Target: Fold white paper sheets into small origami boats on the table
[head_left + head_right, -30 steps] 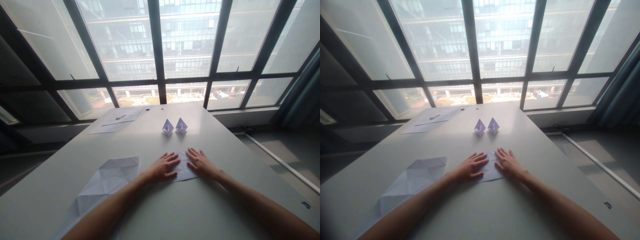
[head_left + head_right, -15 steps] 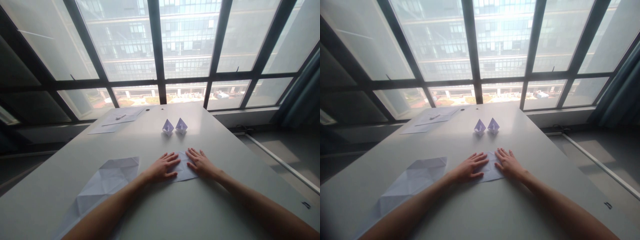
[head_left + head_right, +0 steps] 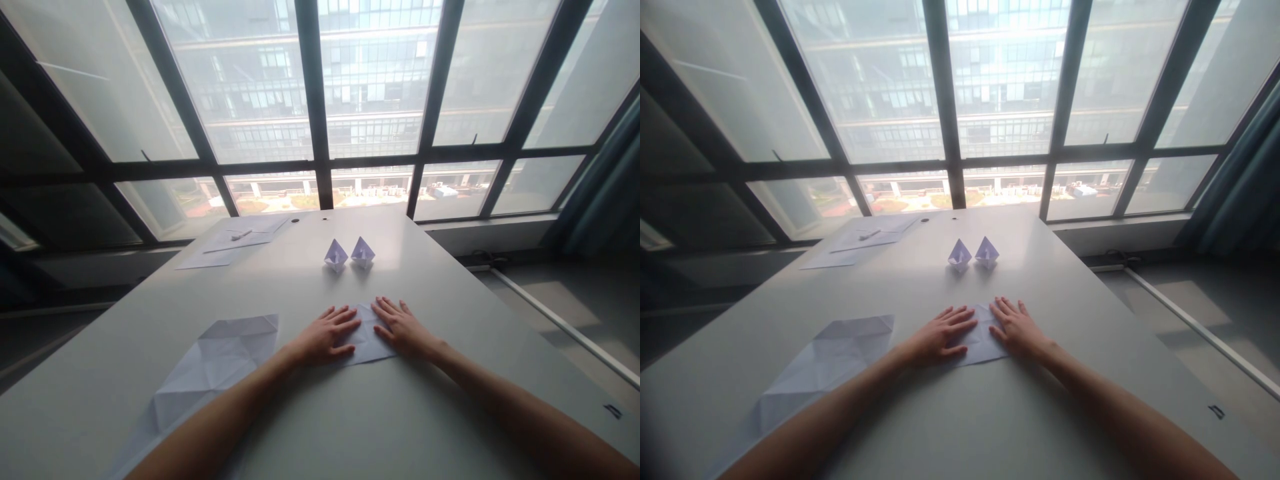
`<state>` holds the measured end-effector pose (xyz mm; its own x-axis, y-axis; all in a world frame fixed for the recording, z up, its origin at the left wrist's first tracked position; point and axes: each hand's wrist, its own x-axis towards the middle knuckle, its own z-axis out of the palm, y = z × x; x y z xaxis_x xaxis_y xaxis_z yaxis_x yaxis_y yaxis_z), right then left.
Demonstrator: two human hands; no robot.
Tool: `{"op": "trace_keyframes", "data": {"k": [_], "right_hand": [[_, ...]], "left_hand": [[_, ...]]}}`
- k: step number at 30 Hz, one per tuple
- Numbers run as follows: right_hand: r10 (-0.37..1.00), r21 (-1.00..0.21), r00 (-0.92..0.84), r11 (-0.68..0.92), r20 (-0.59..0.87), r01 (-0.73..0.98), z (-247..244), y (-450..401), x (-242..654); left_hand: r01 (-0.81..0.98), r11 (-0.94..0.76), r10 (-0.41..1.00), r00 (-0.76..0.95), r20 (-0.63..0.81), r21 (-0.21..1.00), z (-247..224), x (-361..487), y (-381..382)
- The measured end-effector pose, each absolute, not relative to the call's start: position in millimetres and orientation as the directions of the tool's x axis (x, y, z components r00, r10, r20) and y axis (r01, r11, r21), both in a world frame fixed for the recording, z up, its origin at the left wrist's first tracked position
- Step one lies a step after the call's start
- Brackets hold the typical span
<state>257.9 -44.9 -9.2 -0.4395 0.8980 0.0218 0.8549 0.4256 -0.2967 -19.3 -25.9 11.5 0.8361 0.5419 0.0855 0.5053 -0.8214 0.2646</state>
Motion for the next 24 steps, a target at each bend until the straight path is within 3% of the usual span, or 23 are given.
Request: {"op": "trace_keyframes", "data": {"k": [24], "right_hand": [[0.9,-0.302,-0.435,0.418,0.01,0.857,-5.9,-45.4,257.6]], "left_hand": [[0.521,-0.81,0.553,0.831,0.057,0.268,13.5,-18.1,-26.3]]}}
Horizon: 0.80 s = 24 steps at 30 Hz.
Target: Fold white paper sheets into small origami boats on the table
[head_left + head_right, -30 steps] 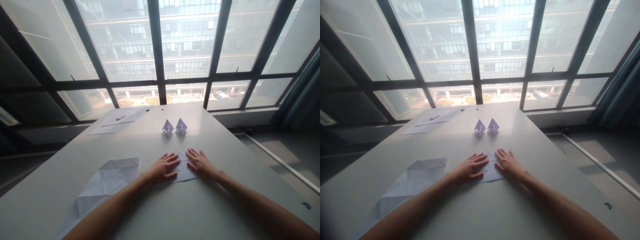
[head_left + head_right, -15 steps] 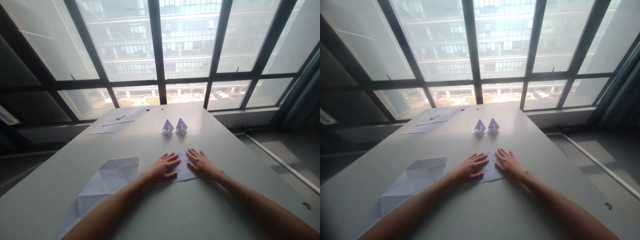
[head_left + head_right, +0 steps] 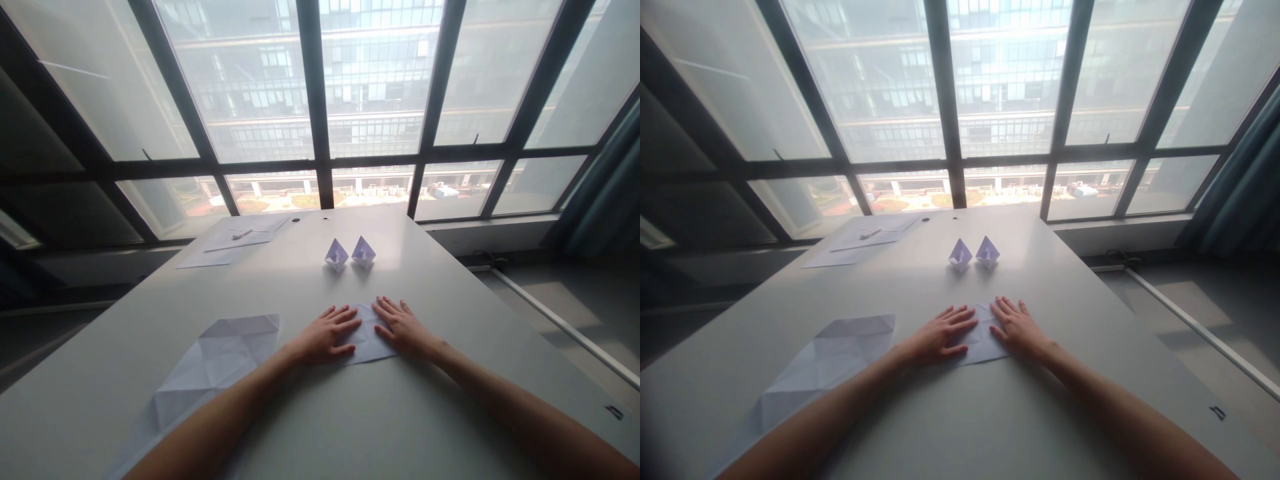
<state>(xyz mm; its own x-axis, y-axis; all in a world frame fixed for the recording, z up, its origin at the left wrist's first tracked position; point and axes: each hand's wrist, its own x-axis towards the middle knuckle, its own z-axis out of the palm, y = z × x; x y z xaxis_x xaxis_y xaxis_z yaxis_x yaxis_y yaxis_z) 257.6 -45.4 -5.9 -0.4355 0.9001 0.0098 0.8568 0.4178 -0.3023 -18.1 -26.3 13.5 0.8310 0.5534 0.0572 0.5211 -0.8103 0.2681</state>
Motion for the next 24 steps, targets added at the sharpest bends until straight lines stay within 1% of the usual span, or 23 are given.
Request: {"op": "trace_keyframes", "data": {"k": [8,19,24], "right_hand": [[0.898,-0.297,-0.439,0.422,0.011,0.856,-5.8,-45.9,258.3],[0.9,-0.296,-0.436,0.424,0.03,0.856,-9.6,-44.5,258.3],[0.891,-0.285,-0.451,0.446,0.052,0.848,-9.7,-45.4,259.7]], "left_hand": [[0.508,-0.816,0.546,0.834,0.08,0.277,10.5,-18.8,-24.5],[0.48,-0.84,0.503,0.864,0.029,0.252,9.8,-19.3,-22.9],[0.482,-0.829,0.511,0.859,0.033,0.284,11.2,-19.2,-21.4]]}}
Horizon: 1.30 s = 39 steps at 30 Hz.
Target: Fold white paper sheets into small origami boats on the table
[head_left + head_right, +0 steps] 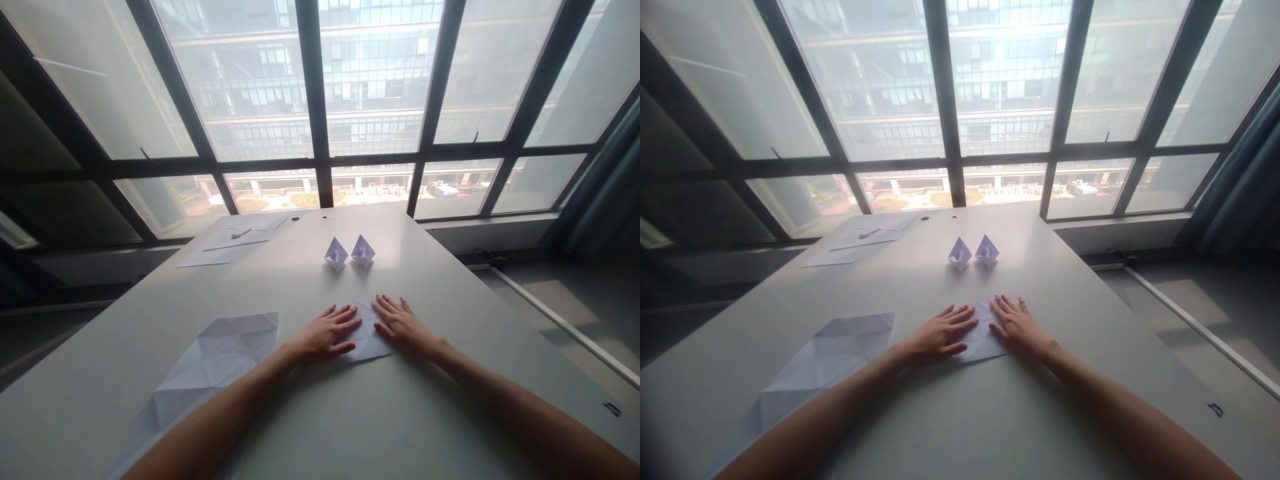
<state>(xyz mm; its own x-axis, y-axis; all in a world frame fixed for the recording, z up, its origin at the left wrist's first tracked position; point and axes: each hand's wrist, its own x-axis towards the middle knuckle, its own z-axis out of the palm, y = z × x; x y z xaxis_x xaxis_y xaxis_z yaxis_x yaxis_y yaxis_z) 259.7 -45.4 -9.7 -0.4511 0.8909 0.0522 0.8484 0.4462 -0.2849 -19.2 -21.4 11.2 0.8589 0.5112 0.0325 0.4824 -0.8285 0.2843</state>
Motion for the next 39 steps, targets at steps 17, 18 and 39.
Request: {"op": "trace_keyframes", "data": {"k": [17,18,39], "right_hand": [[0.875,-0.248,-0.483,0.478,0.042,0.843,-11.6,-45.9,261.1],[0.878,-0.242,-0.477,0.473,0.044,0.847,-11.4,-45.9,260.5],[0.904,-0.2,-0.327,0.386,0.274,0.9,10.5,-52.8,254.7]], "left_hand": [[0.445,-0.836,0.513,0.841,0.17,0.322,8.9,-16.9,-24.3],[0.449,-0.837,0.515,0.839,0.173,0.313,9.3,-16.7,-24.9],[0.48,-0.829,0.549,0.796,0.256,0.285,21.3,-13.2,-30.2]]}}
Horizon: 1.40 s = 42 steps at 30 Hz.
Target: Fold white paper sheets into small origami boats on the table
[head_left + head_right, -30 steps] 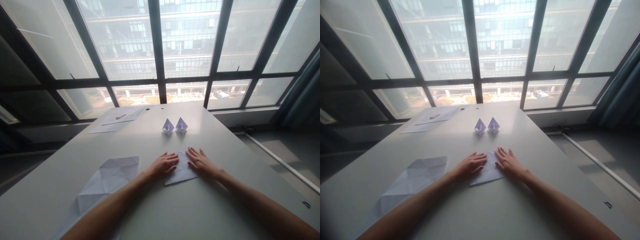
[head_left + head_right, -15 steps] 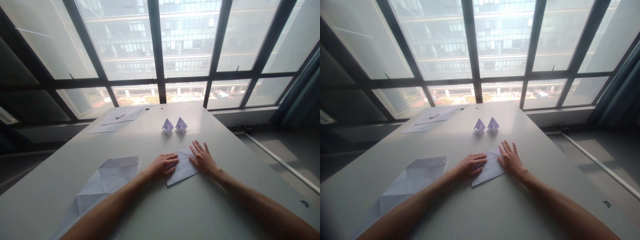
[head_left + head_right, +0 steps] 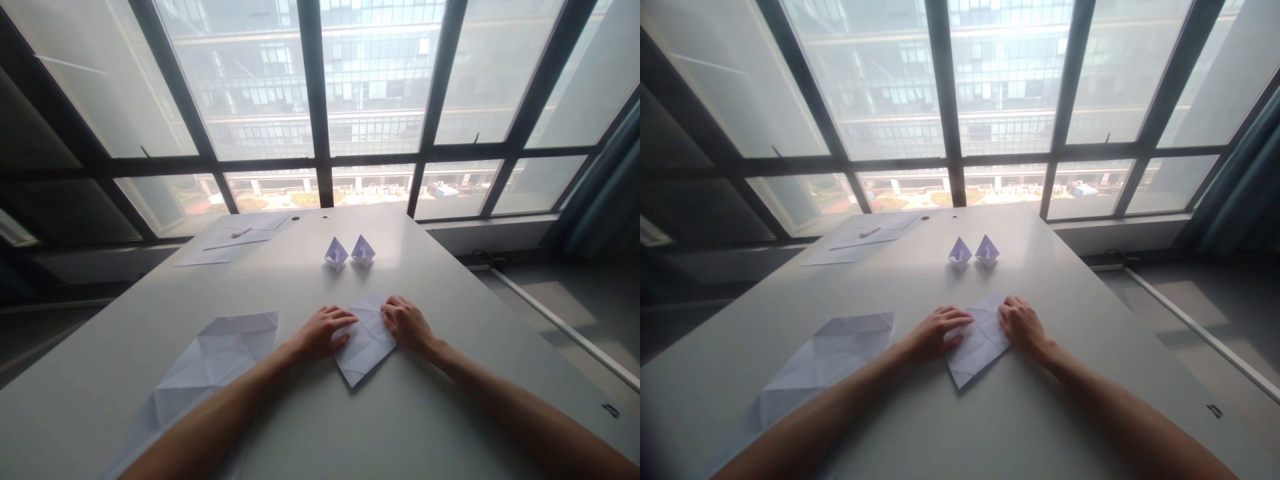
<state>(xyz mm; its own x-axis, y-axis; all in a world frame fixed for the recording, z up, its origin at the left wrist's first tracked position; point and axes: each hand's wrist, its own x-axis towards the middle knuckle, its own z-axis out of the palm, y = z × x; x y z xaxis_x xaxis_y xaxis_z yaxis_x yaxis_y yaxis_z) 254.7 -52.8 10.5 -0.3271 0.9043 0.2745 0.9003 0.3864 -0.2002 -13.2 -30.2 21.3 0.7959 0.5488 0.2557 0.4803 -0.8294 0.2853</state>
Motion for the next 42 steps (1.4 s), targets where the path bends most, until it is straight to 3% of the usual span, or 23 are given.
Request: {"op": "trace_keyframes", "data": {"k": [11,20,26,34,42], "right_hand": [[0.845,-0.324,-0.466,0.532,0.261,0.783,-4.4,-47.3,258.8],[0.721,-0.389,-0.63,0.69,0.289,0.61,-2.9,-48.0,255.3],[0.747,-0.394,-0.613,0.66,0.256,0.639,-8.2,-45.7,257.3],[0.892,-0.302,-0.437,0.45,0.113,0.84,-17.8,-41.6,258.7],[0.881,-0.305,-0.461,0.471,0.11,0.827,-15.9,-42.0,259.4]], "left_hand": [[0.42,-0.86,0.506,0.776,0.375,0.291,13.3,-13.5,-26.5],[0.45,-0.852,0.509,0.832,0.222,0.266,12.2,-15.4,-27.9],[0.476,-0.84,0.528,0.828,0.189,0.26,13.5,-14.0,-28.9],[0.494,-0.825,0.552,0.808,0.205,0.275,13.9,-14.1,-29.8],[0.509,-0.819,0.561,0.806,0.186,0.264,14.7,-13.4,-29.9]]}}
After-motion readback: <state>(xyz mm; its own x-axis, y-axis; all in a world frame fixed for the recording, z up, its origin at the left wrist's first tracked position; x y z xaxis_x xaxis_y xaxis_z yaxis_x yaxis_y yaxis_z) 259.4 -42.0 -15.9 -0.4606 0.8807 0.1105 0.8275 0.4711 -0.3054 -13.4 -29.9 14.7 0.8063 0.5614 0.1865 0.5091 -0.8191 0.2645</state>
